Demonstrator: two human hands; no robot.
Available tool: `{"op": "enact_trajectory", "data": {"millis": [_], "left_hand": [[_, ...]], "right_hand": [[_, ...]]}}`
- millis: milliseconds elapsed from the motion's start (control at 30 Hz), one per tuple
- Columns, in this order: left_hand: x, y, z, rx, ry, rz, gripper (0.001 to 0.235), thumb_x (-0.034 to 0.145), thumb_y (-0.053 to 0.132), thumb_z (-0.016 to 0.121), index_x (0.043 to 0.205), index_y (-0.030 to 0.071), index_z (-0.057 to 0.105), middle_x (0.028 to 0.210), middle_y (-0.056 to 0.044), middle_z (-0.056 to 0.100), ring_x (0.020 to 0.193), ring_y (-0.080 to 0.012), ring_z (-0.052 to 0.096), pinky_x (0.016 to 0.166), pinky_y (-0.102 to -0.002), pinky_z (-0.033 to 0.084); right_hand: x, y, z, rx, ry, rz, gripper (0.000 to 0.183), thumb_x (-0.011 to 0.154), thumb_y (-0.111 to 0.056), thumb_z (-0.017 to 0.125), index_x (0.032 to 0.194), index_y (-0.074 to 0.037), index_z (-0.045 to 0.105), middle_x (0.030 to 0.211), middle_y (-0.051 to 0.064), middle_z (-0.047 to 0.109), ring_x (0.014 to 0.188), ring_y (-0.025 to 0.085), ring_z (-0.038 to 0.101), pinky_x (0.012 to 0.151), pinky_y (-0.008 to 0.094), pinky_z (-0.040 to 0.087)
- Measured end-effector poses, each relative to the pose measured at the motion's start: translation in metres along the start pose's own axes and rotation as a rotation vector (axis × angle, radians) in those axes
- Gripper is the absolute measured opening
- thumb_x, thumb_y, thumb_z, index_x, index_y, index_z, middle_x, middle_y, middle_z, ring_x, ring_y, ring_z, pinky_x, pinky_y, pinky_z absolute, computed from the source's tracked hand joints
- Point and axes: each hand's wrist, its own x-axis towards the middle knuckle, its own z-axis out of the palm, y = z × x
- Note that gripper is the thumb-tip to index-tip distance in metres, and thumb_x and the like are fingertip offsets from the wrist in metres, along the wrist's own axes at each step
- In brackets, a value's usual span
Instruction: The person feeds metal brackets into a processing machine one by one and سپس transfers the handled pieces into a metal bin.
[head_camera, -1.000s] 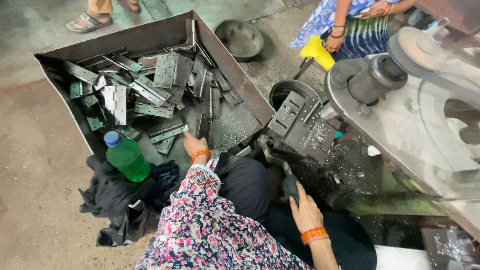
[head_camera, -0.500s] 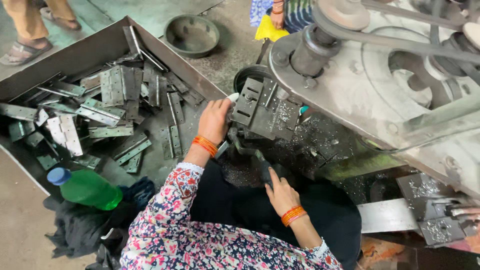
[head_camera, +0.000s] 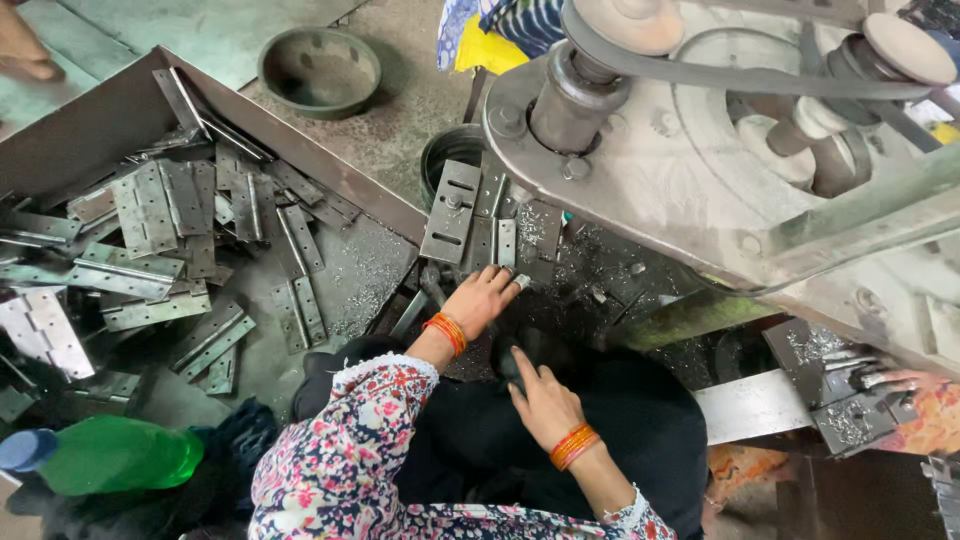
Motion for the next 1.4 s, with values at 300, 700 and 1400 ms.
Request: {"op": "enact_trajectory", "data": {"millis": [300,700,1400], "left_hand": [[-0.010,-0.006,0.017,0.212,-0.060,-0.213,0.046,0.092,0.018,0.056,0.136,0.004,0.059,0.141,-0.018,0.054,0.134,-0.0381,0.050,0.117,-0.053,0.034],[0.010,-0.035,0.045,0.127,-0.057,-0.180,0.038,0.094,0.019,0.053,0.129,0.009,0.066,0.138,-0.017,0.054,0.137,-0.0379,0.049,0.120,-0.060,0.027],[0.005,-0.015,0.002,0.188,-0.002,-0.400,0.028,0.092,0.022,0.056,0.106,0.009,0.076,0.133,-0.009,0.063,0.138,-0.0370,0.043,0.114,-0.069,0.027]], "right_hand": [[0.004,-0.003,-0.010,0.008,-0.049,0.020,0.068,0.094,-0.040,0.059,0.156,-0.026,0.033,0.108,0.020,0.066,0.087,0.044,0.070,0.077,0.054,0.057],[0.029,-0.003,-0.005,-0.107,-0.139,-0.003,0.081,0.092,-0.045,0.062,0.160,-0.019,0.025,0.103,0.024,0.068,0.085,0.045,0.070,0.077,0.053,0.059],[0.041,-0.008,-0.001,-0.168,-0.197,0.104,0.067,0.091,-0.057,0.061,0.134,-0.007,0.053,0.099,0.025,0.074,0.092,0.043,0.073,0.082,0.053,0.059]]}}
